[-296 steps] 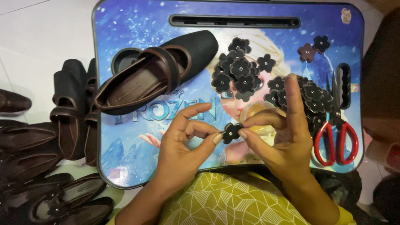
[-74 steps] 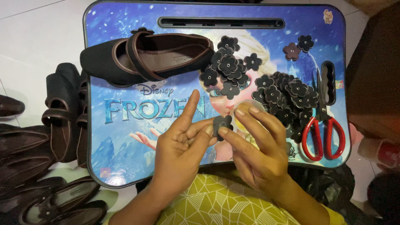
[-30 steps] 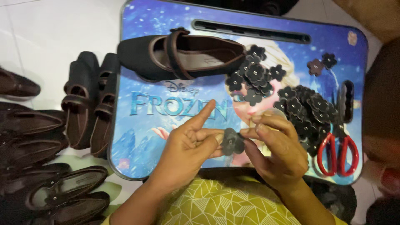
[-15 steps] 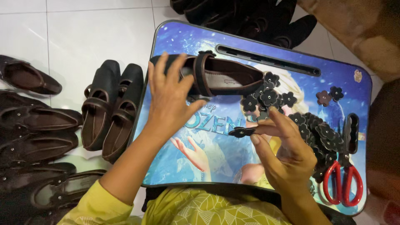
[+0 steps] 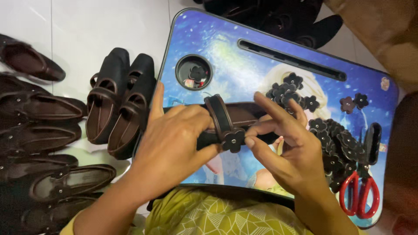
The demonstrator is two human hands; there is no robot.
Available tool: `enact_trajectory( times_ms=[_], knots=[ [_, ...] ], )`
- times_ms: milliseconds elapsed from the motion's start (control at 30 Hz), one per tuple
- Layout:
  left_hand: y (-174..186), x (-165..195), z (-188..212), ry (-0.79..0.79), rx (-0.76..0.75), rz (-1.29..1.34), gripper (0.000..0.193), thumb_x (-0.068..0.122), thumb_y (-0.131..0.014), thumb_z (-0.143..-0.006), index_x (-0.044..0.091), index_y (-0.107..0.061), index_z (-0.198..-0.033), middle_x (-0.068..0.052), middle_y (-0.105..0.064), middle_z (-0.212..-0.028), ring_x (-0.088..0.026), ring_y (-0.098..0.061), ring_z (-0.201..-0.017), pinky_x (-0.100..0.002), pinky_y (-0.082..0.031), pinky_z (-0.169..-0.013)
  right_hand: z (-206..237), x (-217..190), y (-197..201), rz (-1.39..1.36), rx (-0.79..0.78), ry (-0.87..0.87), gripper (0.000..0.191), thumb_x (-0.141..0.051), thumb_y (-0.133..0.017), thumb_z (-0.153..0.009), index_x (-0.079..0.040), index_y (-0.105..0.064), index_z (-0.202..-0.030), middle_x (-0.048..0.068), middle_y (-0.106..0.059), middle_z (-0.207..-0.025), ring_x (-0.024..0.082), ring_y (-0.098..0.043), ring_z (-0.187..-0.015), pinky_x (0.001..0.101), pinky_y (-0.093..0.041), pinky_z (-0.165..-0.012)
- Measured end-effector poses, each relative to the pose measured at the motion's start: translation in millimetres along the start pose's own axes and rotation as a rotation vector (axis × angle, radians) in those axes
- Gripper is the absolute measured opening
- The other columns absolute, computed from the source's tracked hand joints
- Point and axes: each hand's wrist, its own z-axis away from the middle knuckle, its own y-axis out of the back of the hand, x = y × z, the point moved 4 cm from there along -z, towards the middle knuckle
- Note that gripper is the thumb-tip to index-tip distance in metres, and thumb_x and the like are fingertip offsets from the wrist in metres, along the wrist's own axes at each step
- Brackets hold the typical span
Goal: The person sits on the floor with a lap desk, dips small black fabric flower pieces into a cup of glue, and presses them onto the strap of a black Mary Jane shoe. They work on one shoe, then set it aside with other finished pairs and pick up the next shoe to continue attaching flowers.
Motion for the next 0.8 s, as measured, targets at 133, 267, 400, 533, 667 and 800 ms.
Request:
enact_trajectory(
  times_ms=[133,267,400,533,667,800],
  knots=[
    [-5,-7,11,0.067,-0.019,-0.009,0.040,0.034,-0.087,-0.067,0.009,-0.074,-0.096,-0.006,-0.069,-0.097,-0.028,-0.064,-0.101,-0.065,-0.006,-0.120,-9,1,-13,0.020,-0.084,-0.026,0.071,-0.012,-0.077,-0.083,-0.006,-0.055,-0.150,-0.006,-0.075,-0.090,0.006,-0.067,-0.099,0.0503,-0.012,-0.128],
    [-12,-18,18,0.052,-0.022,0.062,0.050,0.044,-0.088,-0.061,0.010,-0.076,-0.097,-0.006,-0.070,-0.098,-0.028,-0.063,-0.105,-0.066,-0.003,-0.118,-13,2,-24,0.021,-0.144,-0.013,0.072,-0.013,-0.077,-0.083,-0.007,-0.053,-0.150,-0.008,-0.074,-0.086,0.005,-0.068,-0.095,0.0514,-0.011,-0.127],
    [-14,-22,23,0.011,0.029,0.104,0.049,0.050,-0.085,-0.068,0.010,-0.077,-0.096,-0.006,-0.070,-0.097,-0.028,-0.063,-0.107,-0.068,-0.001,-0.117,-14,4,-30,0.048,-0.187,-0.007,0.070,-0.013,-0.075,-0.083,-0.007,-0.054,-0.149,-0.010,-0.072,-0.085,0.003,-0.068,-0.092,0.0518,-0.012,-0.126],
    [-18,-24,22,0.008,0.051,0.102,0.037,0.045,-0.080,-0.080,0.010,-0.077,-0.090,-0.005,-0.072,-0.096,-0.028,-0.063,-0.108,-0.068,-0.003,-0.118,-15,9,-31,0.058,-0.205,-0.025,0.069,-0.012,-0.075,-0.081,-0.008,-0.056,-0.148,-0.010,-0.071,-0.082,0.003,-0.068,-0.089,0.0524,-0.012,-0.126],
    [-22,-28,22,0.056,0.017,0.114,0.028,0.039,-0.077,-0.082,0.012,-0.078,-0.087,-0.004,-0.071,-0.093,-0.026,-0.065,-0.102,-0.067,-0.003,-0.119,-15,14,-34,0.078,-0.209,-0.025,0.070,-0.012,-0.075,-0.080,-0.008,-0.056,-0.147,-0.011,-0.071,-0.082,0.003,-0.068,-0.088,0.0531,-0.012,-0.125],
    [-24,-29,21,0.061,0.021,0.124,0.025,0.037,-0.077,-0.082,0.012,-0.078,-0.085,-0.004,-0.071,-0.091,-0.026,-0.065,-0.100,-0.065,-0.004,-0.120,-14,15,-36,0.085,-0.188,-0.005,0.069,-0.013,-0.076,-0.080,-0.008,-0.056,-0.146,-0.010,-0.072,-0.083,0.004,-0.068,-0.090,0.0538,-0.013,-0.126]
  ],
)
